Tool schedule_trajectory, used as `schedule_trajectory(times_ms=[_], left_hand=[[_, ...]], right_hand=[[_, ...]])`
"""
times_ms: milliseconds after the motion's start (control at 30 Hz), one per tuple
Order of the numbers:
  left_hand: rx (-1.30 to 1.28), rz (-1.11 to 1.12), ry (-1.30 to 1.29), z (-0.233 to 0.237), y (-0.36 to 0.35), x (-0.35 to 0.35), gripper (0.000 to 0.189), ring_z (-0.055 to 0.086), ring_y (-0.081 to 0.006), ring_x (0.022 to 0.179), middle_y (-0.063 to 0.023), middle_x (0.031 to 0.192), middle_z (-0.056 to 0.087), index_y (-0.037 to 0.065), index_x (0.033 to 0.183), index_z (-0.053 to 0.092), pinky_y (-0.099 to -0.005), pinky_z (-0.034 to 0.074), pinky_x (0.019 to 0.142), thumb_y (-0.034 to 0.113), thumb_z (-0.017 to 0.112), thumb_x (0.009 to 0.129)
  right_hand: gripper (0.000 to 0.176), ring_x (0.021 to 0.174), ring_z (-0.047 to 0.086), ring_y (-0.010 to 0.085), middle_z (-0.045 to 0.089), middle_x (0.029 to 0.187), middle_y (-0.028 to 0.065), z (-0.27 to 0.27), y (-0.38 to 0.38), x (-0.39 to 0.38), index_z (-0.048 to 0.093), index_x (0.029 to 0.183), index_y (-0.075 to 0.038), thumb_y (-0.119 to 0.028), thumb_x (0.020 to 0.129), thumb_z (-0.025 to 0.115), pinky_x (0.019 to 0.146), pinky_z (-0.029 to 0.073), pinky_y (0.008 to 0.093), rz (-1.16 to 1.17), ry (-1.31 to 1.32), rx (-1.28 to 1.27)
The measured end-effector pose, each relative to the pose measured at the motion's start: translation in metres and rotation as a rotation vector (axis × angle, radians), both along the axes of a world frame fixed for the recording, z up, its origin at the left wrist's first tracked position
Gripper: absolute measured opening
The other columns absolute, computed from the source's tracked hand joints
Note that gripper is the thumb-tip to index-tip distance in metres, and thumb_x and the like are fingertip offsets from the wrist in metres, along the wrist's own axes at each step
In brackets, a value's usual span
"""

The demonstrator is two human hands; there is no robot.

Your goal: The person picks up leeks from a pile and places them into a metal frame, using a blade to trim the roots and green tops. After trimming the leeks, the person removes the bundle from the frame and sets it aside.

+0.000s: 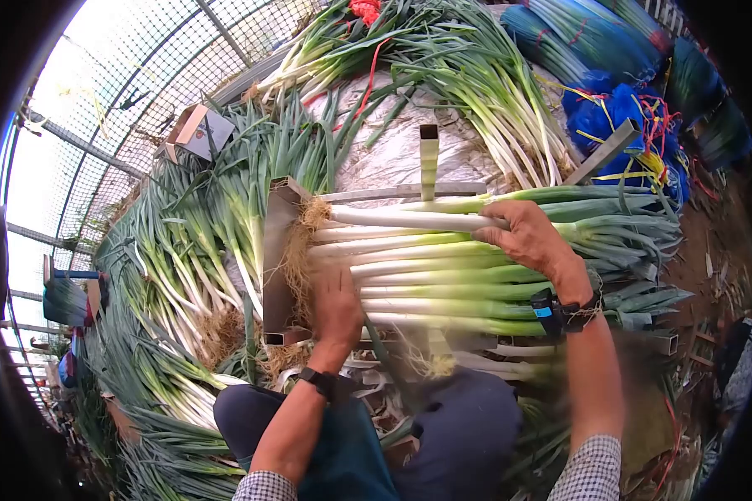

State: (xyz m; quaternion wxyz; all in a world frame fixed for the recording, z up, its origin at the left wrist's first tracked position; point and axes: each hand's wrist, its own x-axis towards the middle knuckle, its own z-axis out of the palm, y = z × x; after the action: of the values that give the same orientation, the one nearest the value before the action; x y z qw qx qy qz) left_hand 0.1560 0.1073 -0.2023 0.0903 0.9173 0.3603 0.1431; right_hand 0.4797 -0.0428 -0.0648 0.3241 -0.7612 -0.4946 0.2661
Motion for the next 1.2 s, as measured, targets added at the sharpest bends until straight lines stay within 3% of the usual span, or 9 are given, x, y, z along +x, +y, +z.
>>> schedule_trajectory(times_ms=[133,267,367,567,700,800,900,1033,1200], left_hand=[[0.211,-0.019,-0.107,-0.01,0.002,-0.001,0.044,0.052,-0.0397,0.12,-0.0196,0.13,0.056,-0.004,0.132,0.057,-0.0497,0.043,0.104,0.01,0.061,0.09],[0.147,-0.034,-0.087,-0.014,0.009,0.0,0.047,0.052,-0.0406,0.125,-0.021,0.135,0.055,-0.004,0.134,0.057,-0.0498,0.042,0.107,0.007,0.058,0.089],[0.09,-0.047,-0.092,-0.018,0.013,-0.004,0.05,0.048,-0.0422,0.131,-0.0227,0.141,0.052,-0.004,0.136,0.056,-0.0497,0.039,0.111,0.005,0.055,0.088],[0.004,-0.038,-0.063,-0.019,0.01,-0.008,0.047,0.042,-0.0446,0.137,-0.0248,0.145,0.049,-0.005,0.136,0.056,-0.0491,0.034,0.118,0.004,0.053,0.09],[-0.213,0.072,-0.322,0.028,-0.041,-0.032,0.042,0.054,-0.0416,0.127,-0.0233,0.137,0.054,-0.006,0.134,0.054,-0.045,0.044,0.11,0.008,0.061,0.095],[-1.017,0.546,-0.506,0.043,-0.083,-0.063,0.035,0.064,-0.0339,0.113,-0.0189,0.127,0.06,-0.007,0.126,0.055,-0.0406,0.053,0.101,0.015,0.064,0.1],[-1.658,0.845,-0.979,0.011,-0.093,-0.075,0.037,0.067,-0.0273,0.105,-0.0158,0.118,0.063,-0.007,0.121,0.056,-0.0385,0.057,0.095,0.024,0.065,0.103],[-1.876,0.83,-1.187,0.001,-0.082,-0.088,0.046,0.065,-0.0294,0.108,-0.0173,0.115,0.062,-0.006,0.127,0.053,-0.0424,0.055,0.101,0.027,0.069,0.1],[-1.771,0.812,-1.254,0.013,-0.082,-0.077,0.043,0.059,-0.0308,0.124,-0.0174,0.132,0.06,-0.004,0.134,0.051,-0.048,0.046,0.112,0.02,0.065,0.102]], right_hand=[[0.031,0.081,0.065,0.0341,0.068,0.086,0.0198,-0.017,0.023,-0.008,0.072,0.104,0.003,-0.021,0.085,0.079,0.075,0.05,0.0414,0.062,-0.085,0.096],[0.015,0.082,0.065,0.0388,0.064,0.081,0.0194,-0.057,0.057,-0.02,0.07,0.092,-0.002,-0.015,0.085,0.072,0.073,0.052,0.0476,0.161,-0.631,0.365],[0.012,0.08,0.064,0.0402,0.065,0.08,0.0179,-0.067,0.069,-0.047,0.067,0.087,-0.004,-0.015,0.085,0.072,0.071,0.051,0.0481,0.315,-0.339,0.236],[0.006,0.08,0.063,0.0419,0.063,0.077,0.019,-0.104,0.112,-0.097,0.064,0.083,-0.003,-0.008,0.085,0.068,0.07,0.051,0.0501,0.537,-0.17,0.19],[0.006,0.08,0.064,0.0424,0.064,0.078,0.0192,-0.134,0.131,-0.111,0.064,0.082,-0.004,-0.008,0.083,0.069,0.07,0.05,0.0511,0.525,-0.213,0.193],[0.01,0.081,0.065,0.0412,0.066,0.082,0.0167,-0.136,0.137,-0.113,0.065,0.085,-0.005,-0.013,0.084,0.072,0.072,0.051,0.0493,0.537,-0.248,0.16],[0.014,0.078,0.064,0.0423,0.065,0.078,0.0181,-0.136,0.137,-0.115,0.063,0.083,-0.003,-0.015,0.086,0.071,0.067,0.049,0.0513,0.523,-0.232,0.219],[0.017,0.079,0.066,0.0415,0.066,0.078,0.017,-0.141,0.149,-0.134,0.064,0.088,-0.006,-0.021,0.089,0.071,0.066,0.05,0.0512,0.515,-0.229,0.262],[0.017,0.08,0.067,0.0401,0.069,0.081,0.0156,-0.145,0.163,-0.138,0.068,0.091,-0.008,-0.024,0.087,0.074,0.068,0.052,0.049,0.485,-0.294,0.121]])
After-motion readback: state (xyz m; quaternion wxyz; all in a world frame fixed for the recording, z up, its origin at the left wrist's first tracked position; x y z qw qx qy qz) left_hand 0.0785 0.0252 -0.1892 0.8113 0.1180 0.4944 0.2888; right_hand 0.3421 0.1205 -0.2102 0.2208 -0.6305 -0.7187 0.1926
